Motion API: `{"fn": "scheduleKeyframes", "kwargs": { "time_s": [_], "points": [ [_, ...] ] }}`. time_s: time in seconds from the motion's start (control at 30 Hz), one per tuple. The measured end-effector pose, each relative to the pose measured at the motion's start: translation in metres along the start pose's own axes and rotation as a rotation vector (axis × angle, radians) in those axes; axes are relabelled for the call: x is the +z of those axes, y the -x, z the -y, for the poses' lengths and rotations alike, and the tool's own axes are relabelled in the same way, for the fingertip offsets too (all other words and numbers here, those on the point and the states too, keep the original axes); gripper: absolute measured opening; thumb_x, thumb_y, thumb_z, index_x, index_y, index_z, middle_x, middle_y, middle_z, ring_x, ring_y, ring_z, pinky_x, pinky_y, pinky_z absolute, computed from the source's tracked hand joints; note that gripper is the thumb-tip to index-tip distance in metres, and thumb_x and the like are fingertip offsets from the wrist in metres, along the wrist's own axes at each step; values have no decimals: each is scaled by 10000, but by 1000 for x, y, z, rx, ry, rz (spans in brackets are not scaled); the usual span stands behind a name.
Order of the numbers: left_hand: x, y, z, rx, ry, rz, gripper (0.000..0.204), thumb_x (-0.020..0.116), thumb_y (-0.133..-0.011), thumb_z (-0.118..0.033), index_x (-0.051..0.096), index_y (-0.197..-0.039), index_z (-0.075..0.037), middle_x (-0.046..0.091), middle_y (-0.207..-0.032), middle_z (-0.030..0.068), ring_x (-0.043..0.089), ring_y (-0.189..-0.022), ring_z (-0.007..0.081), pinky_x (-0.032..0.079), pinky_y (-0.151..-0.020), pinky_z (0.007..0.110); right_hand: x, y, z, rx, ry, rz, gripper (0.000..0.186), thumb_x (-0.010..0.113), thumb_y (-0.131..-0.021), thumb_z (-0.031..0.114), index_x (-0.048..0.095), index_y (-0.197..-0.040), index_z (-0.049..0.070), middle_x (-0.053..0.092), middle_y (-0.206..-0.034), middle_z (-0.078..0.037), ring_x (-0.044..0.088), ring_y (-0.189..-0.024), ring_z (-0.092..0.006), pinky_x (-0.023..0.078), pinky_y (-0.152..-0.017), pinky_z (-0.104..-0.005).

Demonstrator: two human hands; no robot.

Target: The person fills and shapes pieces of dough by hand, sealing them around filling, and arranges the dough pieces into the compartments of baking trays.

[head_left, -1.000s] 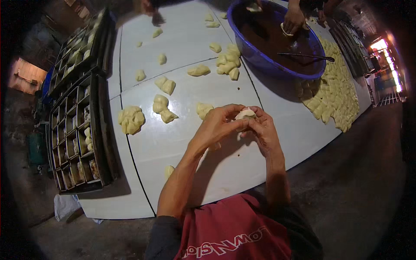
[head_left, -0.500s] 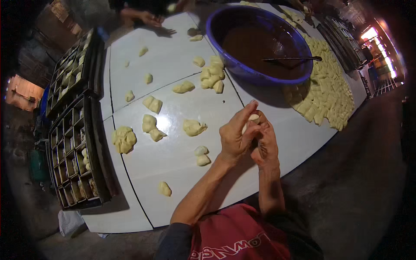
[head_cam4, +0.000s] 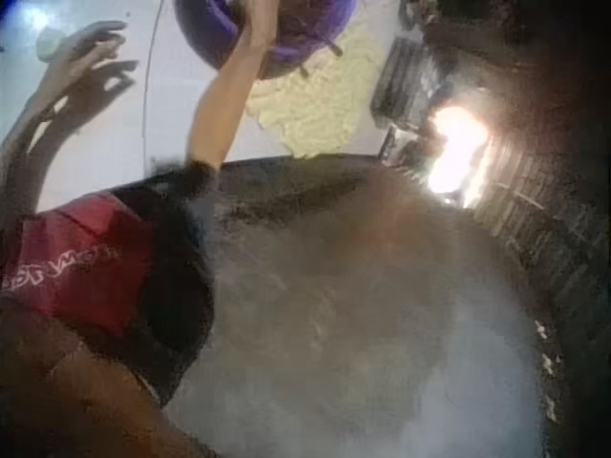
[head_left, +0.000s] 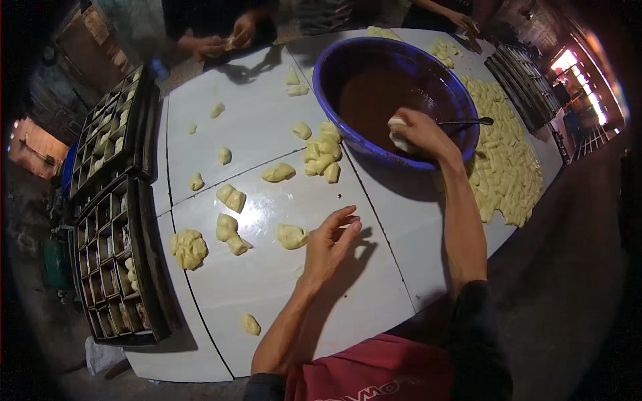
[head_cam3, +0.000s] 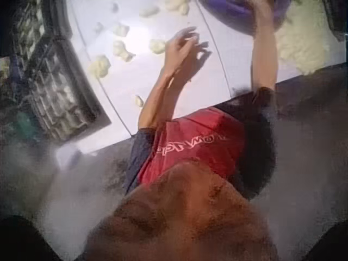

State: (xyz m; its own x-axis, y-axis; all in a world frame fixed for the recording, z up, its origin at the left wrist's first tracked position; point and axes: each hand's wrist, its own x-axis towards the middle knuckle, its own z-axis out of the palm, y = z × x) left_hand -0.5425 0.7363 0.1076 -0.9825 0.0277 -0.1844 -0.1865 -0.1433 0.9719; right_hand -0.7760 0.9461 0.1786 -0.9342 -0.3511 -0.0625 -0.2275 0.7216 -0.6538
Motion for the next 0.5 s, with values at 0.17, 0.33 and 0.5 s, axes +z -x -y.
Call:
{"fn": "scheduleKeyframes", "kwargs": {
  "time_s": [0.17,0.33,0.5],
  "points": [
    [-14,5,-9,-62,-25,-40,405,614,-985,-214,562,-1311,20,666,-1160,148,647,-1008,180,508,-896,306,29,-24,-21,-169,383,416,278,627,-829,224,686,-1032,44,712,-968,-164,682,-907,-313,506,-769,-427],
    [-7,-1,-4,-45,7,-28,367,609,-986,-204,589,-1273,24,669,-1170,141,663,-1005,196,511,-890,310,1,7,18,19,-222,284,246,631,-898,271,629,-917,25,609,-790,-31,572,-709,-121,460,-629,-316],
    [12,-17,-14,12,91,4,406,581,-1003,-263,574,-1301,14,621,-1271,127,651,-1070,214,527,-893,328,12,51,60,66,-980,92,144,658,-931,167,581,-1000,68,631,-839,-17,618,-726,-97,505,-650,-236]
  ]
}}
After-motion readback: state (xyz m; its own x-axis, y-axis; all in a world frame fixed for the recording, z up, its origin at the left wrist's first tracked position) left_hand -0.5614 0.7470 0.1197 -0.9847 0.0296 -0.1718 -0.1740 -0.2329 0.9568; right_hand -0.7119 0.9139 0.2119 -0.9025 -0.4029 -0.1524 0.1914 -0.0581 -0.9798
